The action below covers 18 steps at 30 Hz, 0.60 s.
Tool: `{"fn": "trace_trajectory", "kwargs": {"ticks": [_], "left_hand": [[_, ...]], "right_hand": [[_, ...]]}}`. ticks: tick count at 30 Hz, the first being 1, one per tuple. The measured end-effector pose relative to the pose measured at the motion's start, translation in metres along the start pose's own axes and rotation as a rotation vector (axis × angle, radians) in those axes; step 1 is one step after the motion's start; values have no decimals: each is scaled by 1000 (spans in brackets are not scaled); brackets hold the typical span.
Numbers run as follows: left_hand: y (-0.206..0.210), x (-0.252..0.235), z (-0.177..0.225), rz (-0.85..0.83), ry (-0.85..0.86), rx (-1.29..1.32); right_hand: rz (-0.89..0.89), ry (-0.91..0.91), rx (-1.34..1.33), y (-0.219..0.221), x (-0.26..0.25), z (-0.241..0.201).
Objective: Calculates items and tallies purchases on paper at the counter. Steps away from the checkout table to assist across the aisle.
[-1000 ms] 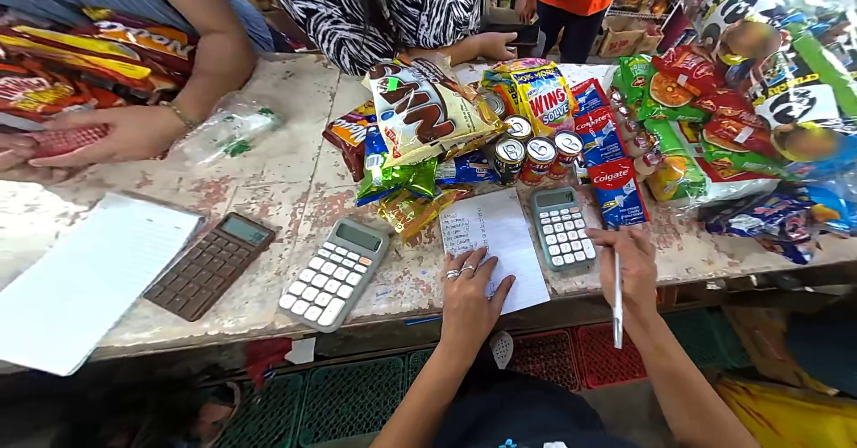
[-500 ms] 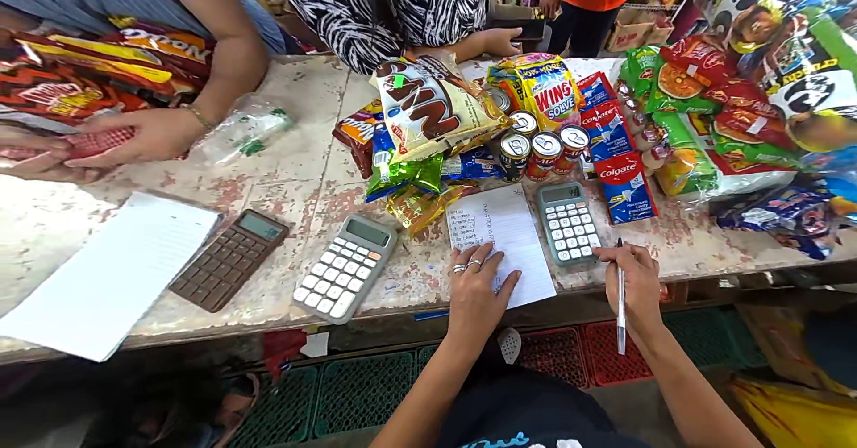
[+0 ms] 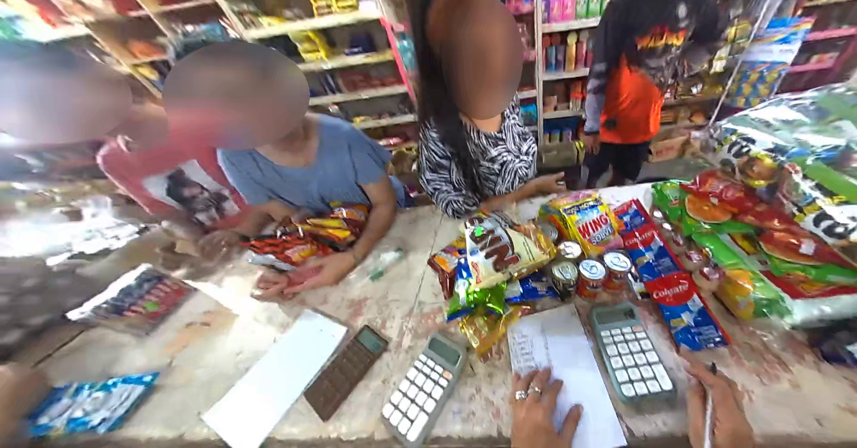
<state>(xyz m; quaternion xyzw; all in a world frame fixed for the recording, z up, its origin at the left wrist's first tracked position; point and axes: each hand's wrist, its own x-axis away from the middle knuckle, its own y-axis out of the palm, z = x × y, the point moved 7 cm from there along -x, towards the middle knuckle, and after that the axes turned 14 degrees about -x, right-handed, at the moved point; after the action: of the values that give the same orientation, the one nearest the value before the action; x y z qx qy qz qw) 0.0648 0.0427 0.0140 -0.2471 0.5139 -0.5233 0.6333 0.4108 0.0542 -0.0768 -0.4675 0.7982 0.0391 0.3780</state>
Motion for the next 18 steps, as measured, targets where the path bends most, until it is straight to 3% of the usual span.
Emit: {"fn": "trace_trajectory", "kwargs": {"ticks": [7, 18], "left_hand": [[0, 1, 1, -7, -2, 5], [-1, 3, 4, -18, 1, 22]], "right_hand": [[103, -12, -35, 6, 17, 19], [143, 3, -20, 8, 19, 9]]}}
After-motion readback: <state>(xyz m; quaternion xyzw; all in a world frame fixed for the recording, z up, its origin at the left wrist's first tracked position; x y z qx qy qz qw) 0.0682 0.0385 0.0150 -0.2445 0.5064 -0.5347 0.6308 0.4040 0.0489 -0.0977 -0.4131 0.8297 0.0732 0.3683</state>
